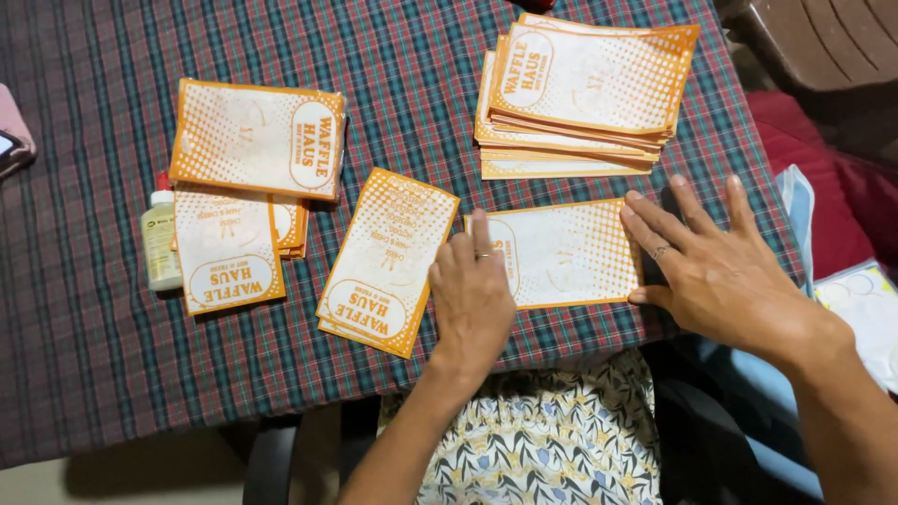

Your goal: Applying glue to the edges of paper envelopes and folding them to seal them.

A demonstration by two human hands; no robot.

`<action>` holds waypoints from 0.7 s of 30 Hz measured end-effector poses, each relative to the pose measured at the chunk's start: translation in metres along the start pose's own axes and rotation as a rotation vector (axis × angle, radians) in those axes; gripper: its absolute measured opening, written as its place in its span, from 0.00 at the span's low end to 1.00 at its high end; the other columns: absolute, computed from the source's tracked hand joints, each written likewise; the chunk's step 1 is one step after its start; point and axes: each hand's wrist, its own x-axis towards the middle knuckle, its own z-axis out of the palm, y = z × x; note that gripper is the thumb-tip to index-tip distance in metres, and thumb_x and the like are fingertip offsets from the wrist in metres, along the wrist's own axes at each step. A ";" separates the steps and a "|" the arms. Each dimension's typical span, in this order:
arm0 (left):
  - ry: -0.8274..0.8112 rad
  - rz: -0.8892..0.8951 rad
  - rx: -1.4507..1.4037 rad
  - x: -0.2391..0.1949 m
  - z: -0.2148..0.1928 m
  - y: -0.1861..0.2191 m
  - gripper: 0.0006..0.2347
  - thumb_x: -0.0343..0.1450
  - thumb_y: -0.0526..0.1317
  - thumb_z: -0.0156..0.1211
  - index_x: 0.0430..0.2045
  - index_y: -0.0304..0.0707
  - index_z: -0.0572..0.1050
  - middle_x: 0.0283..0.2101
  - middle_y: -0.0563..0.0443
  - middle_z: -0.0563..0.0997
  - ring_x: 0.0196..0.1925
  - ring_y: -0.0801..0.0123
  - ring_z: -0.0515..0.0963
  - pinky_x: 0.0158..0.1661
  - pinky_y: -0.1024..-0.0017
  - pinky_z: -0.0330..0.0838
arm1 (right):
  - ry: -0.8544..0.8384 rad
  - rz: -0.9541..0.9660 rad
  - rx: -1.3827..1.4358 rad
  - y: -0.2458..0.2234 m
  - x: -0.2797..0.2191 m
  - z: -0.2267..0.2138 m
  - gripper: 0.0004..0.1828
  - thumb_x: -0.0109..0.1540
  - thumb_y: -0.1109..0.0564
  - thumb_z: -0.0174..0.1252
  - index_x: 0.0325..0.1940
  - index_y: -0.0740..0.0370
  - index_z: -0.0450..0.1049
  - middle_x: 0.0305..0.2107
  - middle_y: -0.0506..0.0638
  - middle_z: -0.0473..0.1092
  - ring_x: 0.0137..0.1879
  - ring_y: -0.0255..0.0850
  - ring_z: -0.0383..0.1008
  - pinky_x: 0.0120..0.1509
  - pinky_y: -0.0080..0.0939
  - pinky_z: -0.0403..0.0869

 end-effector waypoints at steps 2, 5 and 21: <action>-0.062 -0.065 0.026 -0.001 0.002 -0.003 0.23 0.76 0.39 0.50 0.65 0.24 0.61 0.39 0.43 0.70 0.38 0.52 0.69 0.34 0.55 0.68 | 0.002 0.001 -0.009 0.000 0.000 0.000 0.54 0.53 0.30 0.54 0.79 0.56 0.53 0.75 0.50 0.54 0.82 0.63 0.47 0.80 0.79 0.45; -0.137 -0.159 0.081 0.001 0.002 -0.001 0.27 0.75 0.44 0.53 0.68 0.26 0.59 0.42 0.43 0.71 0.42 0.51 0.71 0.39 0.53 0.70 | 0.001 0.006 -0.012 0.002 0.000 0.002 0.55 0.54 0.29 0.54 0.79 0.55 0.52 0.76 0.49 0.53 0.81 0.64 0.47 0.79 0.78 0.45; -0.577 -0.028 -0.122 0.046 -0.032 0.069 0.26 0.79 0.50 0.40 0.73 0.40 0.52 0.52 0.46 0.74 0.50 0.57 0.72 0.49 0.58 0.69 | -0.072 0.080 -0.048 -0.004 0.017 -0.010 0.56 0.55 0.14 0.41 0.78 0.48 0.56 0.69 0.46 0.61 0.77 0.58 0.55 0.79 0.77 0.47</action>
